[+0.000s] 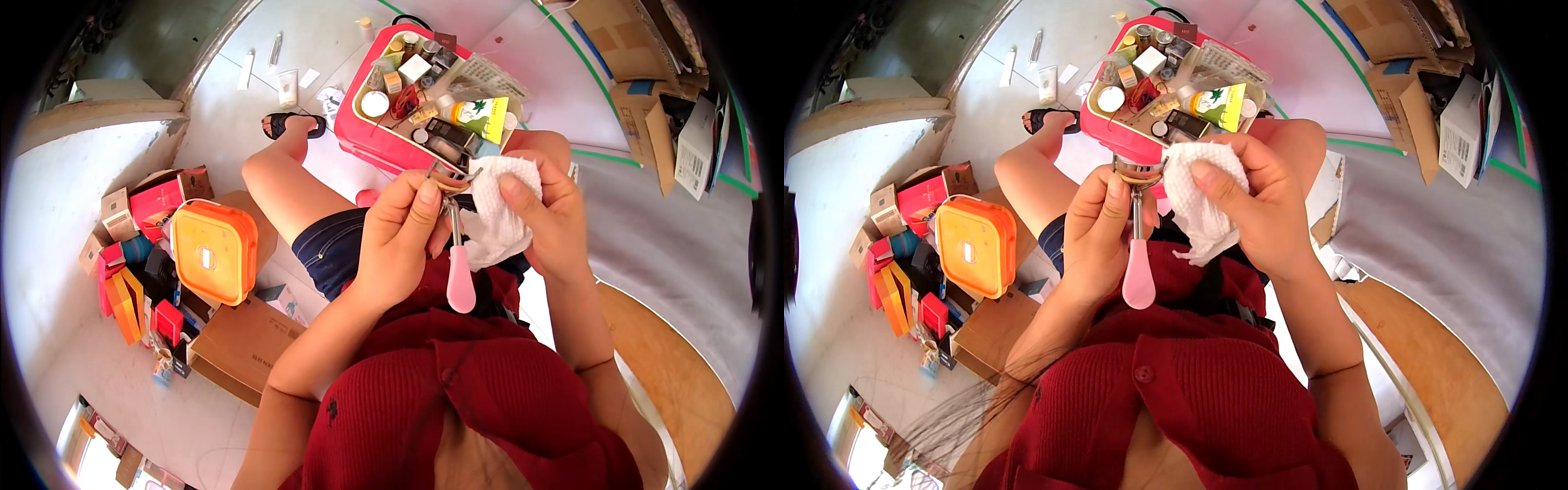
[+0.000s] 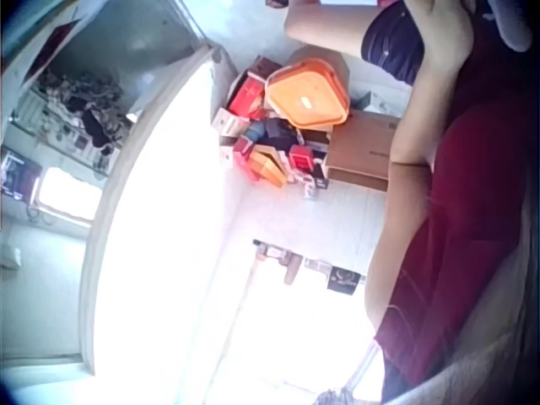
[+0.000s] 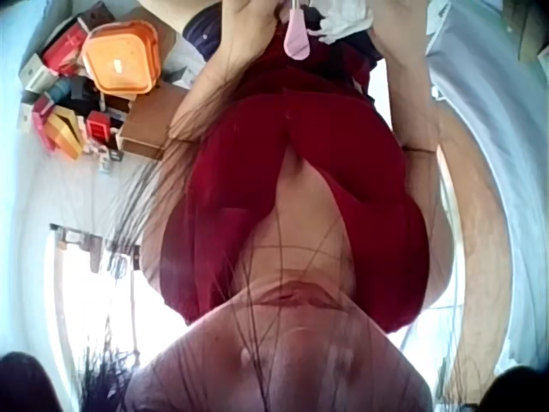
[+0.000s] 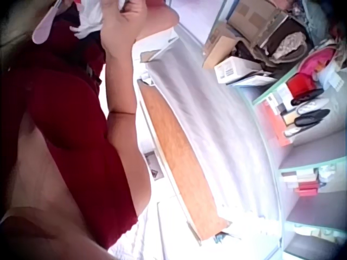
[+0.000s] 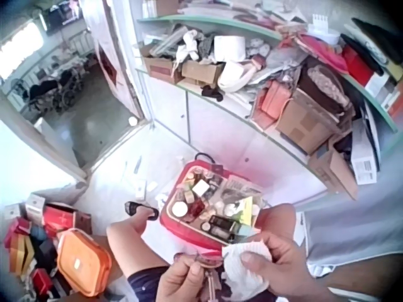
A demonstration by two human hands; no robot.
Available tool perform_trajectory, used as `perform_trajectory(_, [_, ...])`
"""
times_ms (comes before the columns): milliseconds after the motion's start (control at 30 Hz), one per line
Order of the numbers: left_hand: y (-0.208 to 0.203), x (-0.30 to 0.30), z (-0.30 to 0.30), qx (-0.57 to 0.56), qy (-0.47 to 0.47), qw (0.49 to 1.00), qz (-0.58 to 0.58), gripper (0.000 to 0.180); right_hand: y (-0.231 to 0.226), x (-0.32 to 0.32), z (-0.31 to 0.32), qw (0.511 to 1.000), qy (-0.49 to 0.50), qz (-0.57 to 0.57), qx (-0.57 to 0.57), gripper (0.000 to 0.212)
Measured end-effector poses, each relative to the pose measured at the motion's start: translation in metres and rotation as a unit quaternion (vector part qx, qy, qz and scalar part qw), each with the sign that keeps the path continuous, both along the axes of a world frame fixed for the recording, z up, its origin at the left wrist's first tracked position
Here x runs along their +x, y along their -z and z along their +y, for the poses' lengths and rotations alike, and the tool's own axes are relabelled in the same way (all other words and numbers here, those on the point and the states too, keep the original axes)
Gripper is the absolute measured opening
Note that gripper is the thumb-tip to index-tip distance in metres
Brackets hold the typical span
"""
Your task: The person wipes various small cosmetic bottles and an eyelash curler with a white cloth, then organizes them into a basket and places the items on a shelf.
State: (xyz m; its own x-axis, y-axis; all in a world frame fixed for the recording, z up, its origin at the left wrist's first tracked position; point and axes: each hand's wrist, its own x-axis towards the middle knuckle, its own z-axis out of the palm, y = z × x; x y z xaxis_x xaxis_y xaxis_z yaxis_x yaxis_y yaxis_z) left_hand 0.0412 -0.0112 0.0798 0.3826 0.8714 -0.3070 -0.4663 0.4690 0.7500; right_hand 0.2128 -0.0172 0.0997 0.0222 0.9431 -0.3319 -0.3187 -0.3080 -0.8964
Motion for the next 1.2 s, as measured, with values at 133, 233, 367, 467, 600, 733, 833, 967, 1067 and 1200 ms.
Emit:
perform_trajectory(133, [0.007, 0.001, -0.002, 0.027, -0.004, 1.000, -0.011, 0.024, -0.002, -0.002, -0.003, 0.997, -0.036, -0.060, 0.044, 0.017])
perform_trajectory(233, [0.011, 0.001, -0.002, 0.042, -0.009, 0.999, -0.017, 0.023, -0.005, -0.002, -0.005, 0.993, -0.053, -0.092, 0.053, 0.018])
perform_trajectory(367, [0.013, 0.002, -0.003, 0.040, -0.014, 0.999, -0.031, 0.021, -0.008, -0.006, -0.007, 0.997, -0.049, -0.040, 0.034, 0.017])
perform_trajectory(467, [0.012, 0.001, -0.003, 0.078, -0.017, 0.997, -0.005, 0.017, -0.007, -0.007, -0.005, 0.997, -0.057, -0.043, 0.010, 0.021])
perform_trajectory(600, [0.011, -0.004, -0.003, 0.140, -0.003, 0.990, 0.028, 0.013, -0.005, -0.011, 0.000, 0.991, -0.046, 0.103, -0.078, 0.025])
perform_trajectory(733, [0.008, -0.002, -0.006, 0.130, 0.000, 0.991, 0.041, 0.012, -0.005, -0.013, 0.001, 0.985, -0.045, 0.133, -0.098, 0.022])
perform_trajectory(833, [0.008, -0.002, -0.007, 0.125, -0.007, 0.991, 0.044, 0.012, -0.004, -0.011, 0.002, 0.978, -0.071, 0.162, -0.108, 0.019])
perform_trajectory(967, [0.007, -0.002, -0.008, 0.124, -0.005, 0.991, 0.059, 0.011, 0.000, -0.011, 0.000, 0.980, -0.069, 0.157, -0.096, 0.018])
perform_trajectory(1067, [0.006, -0.003, -0.008, 0.124, -0.009, 0.990, 0.061, 0.011, 0.000, -0.011, -0.001, 0.977, -0.075, 0.172, -0.101, 0.018])
perform_trajectory(1200, [0.008, -0.003, -0.008, 0.139, -0.015, 0.988, 0.066, 0.010, -0.004, -0.014, 0.000, 0.977, -0.064, 0.175, -0.105, 0.018])
